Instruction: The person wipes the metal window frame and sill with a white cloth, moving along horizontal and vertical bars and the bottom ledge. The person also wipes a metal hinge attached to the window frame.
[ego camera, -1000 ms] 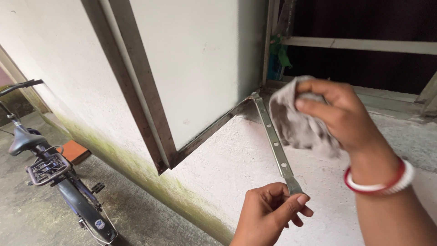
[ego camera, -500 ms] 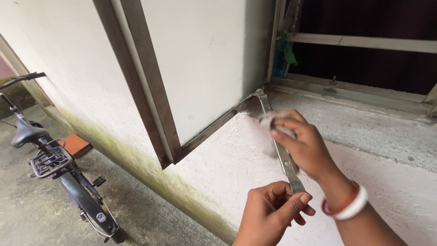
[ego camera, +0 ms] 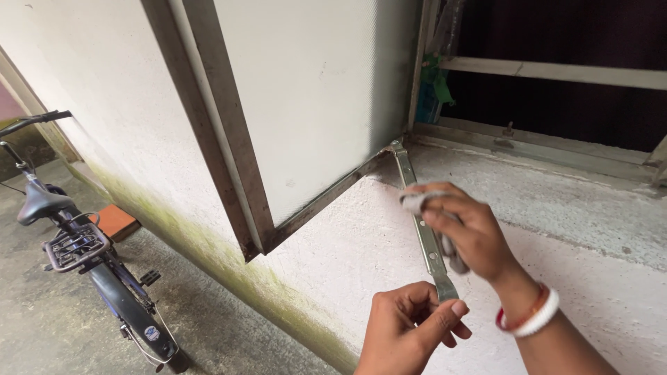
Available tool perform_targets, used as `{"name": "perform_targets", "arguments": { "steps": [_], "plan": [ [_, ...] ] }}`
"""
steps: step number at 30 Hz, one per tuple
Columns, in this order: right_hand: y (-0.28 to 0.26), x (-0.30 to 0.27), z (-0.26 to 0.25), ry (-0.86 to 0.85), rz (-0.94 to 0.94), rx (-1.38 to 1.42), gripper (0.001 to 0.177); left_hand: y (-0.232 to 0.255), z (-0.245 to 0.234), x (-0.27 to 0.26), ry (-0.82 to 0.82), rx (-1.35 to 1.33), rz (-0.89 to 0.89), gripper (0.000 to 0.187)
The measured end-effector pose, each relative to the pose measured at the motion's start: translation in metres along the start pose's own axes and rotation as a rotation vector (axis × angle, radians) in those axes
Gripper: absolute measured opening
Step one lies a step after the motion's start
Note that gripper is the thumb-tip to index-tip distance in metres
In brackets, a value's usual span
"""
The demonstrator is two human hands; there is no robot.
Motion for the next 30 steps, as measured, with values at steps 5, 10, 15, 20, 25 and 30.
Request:
{"name": "perform_targets", "arguments": {
  "steps": [5,10,15,20,25,30],
  "plan": [
    [-0.007,-0.003,-0.005,-0.076,-0.151,0.082,0.033,0.009,-0.003,-0.002,0.011,-0.002,0.052,0.025],
    [-0.006,0.053,-0.007,-0.017,-0.202,-0.019,0.031,0.022,-0.013,-0.009,0.077,0.036,0.084,0.026],
    [0.009,0.027,0.007,-0.007,-0.060,0.039,0.032,0.020,-0.029,-0.014,0.105,0.015,0.075,0.027],
    [-0.023,-0.024,0.029,-0.081,-0.313,0.064,0.030,0.022,-0.039,-0.019,0.111,0.112,0.096,0.024],
    [-0.014,0.034,0.006,0.015,-0.140,-0.059,0.030,0.038,-0.054,-0.027,0.132,0.130,0.091,0.023],
    [-0.009,0.034,0.028,-0.027,-0.086,0.077,0.031,0.042,-0.074,-0.035,0.197,0.019,0.134,0.023]
  ]
}}
Point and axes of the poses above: each hand's wrist, its own x-axis towards the middle knuckle, its own z-axis out of the palm, y = z × x, the point moved 10 cm from there along x, towards the middle knuckle, and after that the axes turned 9 degrees about -y, right-handed, at the moved point
